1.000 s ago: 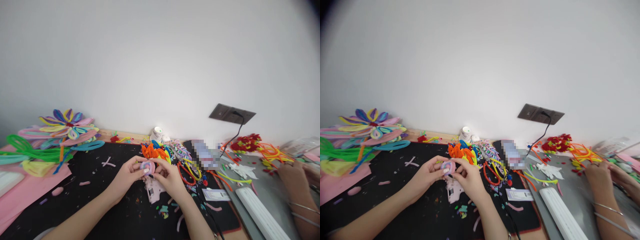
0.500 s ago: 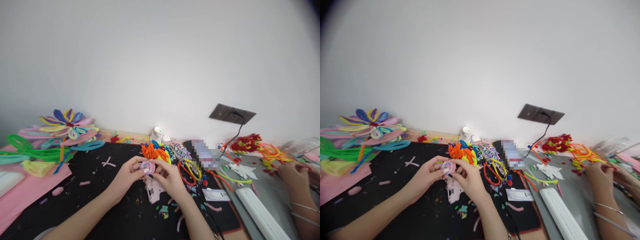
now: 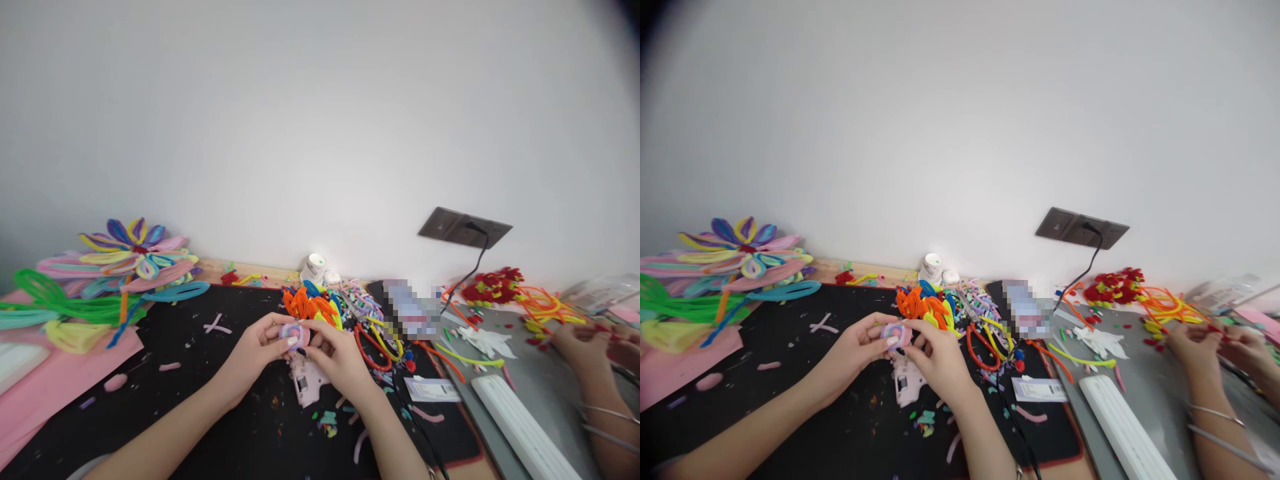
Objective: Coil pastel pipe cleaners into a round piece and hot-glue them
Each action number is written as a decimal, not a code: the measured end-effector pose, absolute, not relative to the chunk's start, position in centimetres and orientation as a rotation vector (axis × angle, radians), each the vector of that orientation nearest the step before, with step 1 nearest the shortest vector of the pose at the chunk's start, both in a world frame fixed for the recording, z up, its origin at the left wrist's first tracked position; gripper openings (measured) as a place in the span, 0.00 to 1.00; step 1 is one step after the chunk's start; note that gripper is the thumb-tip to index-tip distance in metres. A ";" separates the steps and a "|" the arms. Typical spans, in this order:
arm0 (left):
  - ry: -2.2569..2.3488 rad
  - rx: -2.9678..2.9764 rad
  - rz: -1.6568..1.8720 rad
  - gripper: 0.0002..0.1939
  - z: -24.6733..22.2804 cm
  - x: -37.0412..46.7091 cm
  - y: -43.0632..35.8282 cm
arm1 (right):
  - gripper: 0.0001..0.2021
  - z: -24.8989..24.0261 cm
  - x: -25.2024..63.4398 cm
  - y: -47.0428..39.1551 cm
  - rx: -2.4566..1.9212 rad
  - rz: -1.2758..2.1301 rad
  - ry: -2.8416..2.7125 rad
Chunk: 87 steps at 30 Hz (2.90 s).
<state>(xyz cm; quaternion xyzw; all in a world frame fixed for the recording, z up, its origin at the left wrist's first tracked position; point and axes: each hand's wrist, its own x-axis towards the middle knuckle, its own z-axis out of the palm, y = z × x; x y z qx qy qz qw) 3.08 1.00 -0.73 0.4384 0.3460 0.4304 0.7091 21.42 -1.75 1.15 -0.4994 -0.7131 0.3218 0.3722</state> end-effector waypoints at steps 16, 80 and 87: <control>0.768 0.986 0.953 0.16 -0.7 3.1 1.0 | 0.18 1.1 21.2 -1.8 -1.274 0.860 -1.793; 0.753 0.969 0.948 0.15 -0.9 3.1 0.9 | 0.19 1.3 21.4 -1.9 -1.289 0.826 -1.856; 0.772 0.977 0.952 0.16 -0.5 3.2 1.0 | 0.20 1.1 21.4 -1.8 -1.293 0.819 -1.856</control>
